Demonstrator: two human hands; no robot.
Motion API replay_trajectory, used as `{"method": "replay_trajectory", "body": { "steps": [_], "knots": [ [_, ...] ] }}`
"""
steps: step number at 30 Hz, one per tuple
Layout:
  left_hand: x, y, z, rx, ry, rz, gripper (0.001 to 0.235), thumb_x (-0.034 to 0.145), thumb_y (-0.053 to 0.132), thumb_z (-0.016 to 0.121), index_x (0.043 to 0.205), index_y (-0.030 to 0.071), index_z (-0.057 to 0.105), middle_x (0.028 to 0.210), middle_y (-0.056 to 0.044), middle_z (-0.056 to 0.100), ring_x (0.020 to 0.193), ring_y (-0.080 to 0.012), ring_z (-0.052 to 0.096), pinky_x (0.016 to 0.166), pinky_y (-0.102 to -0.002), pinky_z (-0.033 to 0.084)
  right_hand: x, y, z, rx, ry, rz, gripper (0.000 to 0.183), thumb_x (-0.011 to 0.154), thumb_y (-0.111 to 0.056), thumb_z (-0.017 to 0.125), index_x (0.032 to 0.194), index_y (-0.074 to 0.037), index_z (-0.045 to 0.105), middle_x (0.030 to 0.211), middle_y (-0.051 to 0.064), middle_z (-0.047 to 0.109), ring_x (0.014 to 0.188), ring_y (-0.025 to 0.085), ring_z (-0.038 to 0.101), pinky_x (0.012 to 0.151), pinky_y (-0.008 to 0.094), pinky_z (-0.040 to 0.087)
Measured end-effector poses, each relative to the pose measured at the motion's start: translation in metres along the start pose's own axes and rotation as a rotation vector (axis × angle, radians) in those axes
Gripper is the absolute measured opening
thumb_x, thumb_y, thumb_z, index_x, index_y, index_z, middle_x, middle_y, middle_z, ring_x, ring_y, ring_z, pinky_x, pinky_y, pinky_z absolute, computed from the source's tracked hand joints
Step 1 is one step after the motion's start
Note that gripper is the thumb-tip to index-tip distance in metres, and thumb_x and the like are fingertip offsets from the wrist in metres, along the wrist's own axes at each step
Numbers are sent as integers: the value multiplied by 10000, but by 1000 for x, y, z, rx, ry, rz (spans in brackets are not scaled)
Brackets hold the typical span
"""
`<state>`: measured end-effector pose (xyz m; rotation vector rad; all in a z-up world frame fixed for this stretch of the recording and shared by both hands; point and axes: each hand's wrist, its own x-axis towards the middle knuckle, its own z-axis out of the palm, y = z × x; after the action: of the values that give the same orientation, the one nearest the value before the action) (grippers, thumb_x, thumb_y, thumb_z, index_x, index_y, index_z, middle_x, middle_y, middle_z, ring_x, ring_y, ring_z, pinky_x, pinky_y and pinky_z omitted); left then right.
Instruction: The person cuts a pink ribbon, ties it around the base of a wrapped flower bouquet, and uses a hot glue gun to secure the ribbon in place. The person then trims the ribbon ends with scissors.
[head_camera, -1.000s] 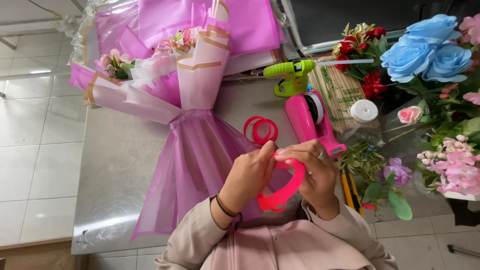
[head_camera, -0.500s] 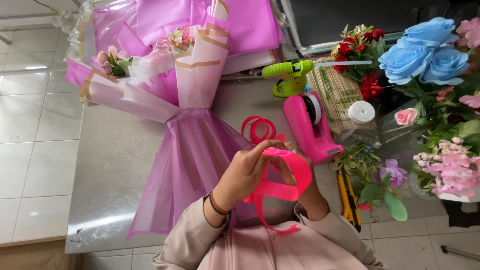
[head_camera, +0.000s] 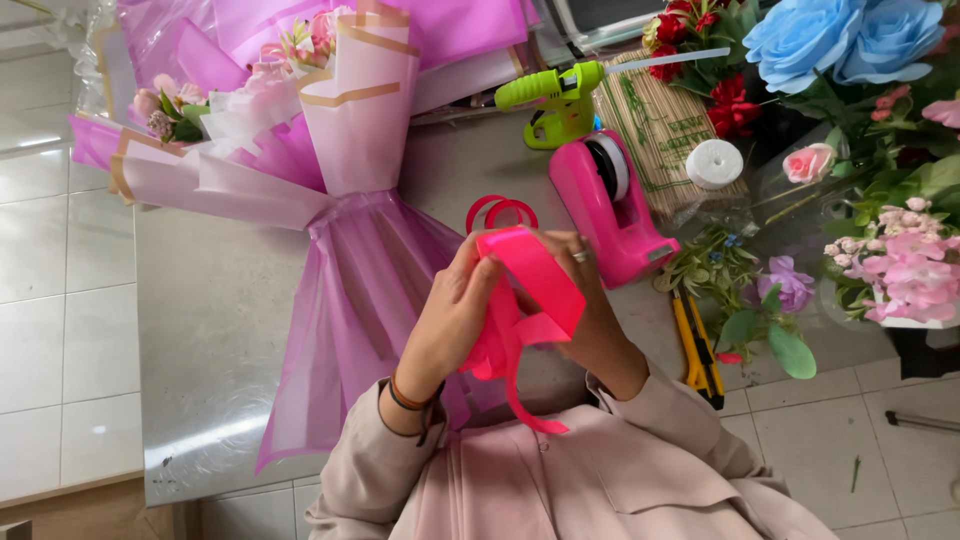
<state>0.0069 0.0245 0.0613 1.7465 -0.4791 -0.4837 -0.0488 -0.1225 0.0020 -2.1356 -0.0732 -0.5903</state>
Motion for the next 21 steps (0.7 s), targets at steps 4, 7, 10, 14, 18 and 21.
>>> {"method": "replay_trajectory", "body": {
  "steps": [4,7,10,14,18,21],
  "knots": [
    [6,-2,-6,-251,-107,-244,407,868,274,315,1178,140,543,816,-127,609,702,-222,535,707,-343,468,0,1,-8,80,58,-32,708,734,-131,769,1324,-6,398,1123,132,431,1058,265,444,950,351,407],
    [4,-35,-5,-210,-109,-194,398,865,186,348,1193,124,566,906,-146,636,839,-197,541,799,-364,471,5,6,-14,94,8,-87,828,709,-121,795,1370,7,312,1177,140,380,1088,257,423,983,351,385],
    [-3,-18,-4,-96,-105,-160,387,883,168,410,1236,117,562,978,-169,664,932,-233,586,853,-401,478,3,26,-15,103,-61,-153,880,683,-146,811,1381,2,296,1198,147,376,1099,257,425,997,362,373],
    [-3,-20,-1,85,-103,-203,304,929,321,465,1172,205,606,919,-111,696,870,-272,652,790,-401,498,-13,79,-9,92,-120,-254,792,647,-155,826,1319,-42,422,1130,157,450,1047,282,472,968,393,381],
    [-6,-6,-4,55,-82,-221,321,964,351,388,1163,210,597,825,-153,658,770,-239,618,739,-399,501,3,88,-9,90,-169,-341,733,620,-161,838,1273,-74,516,1080,164,504,1008,301,507,946,416,387],
    [-10,-2,-7,76,-61,-139,317,944,192,371,1150,133,604,985,-213,661,945,-387,630,827,-464,482,36,45,-21,-168,-65,-648,277,797,-454,611,1054,-380,685,1161,136,472,1142,294,462,1003,407,374]
  ]
}}
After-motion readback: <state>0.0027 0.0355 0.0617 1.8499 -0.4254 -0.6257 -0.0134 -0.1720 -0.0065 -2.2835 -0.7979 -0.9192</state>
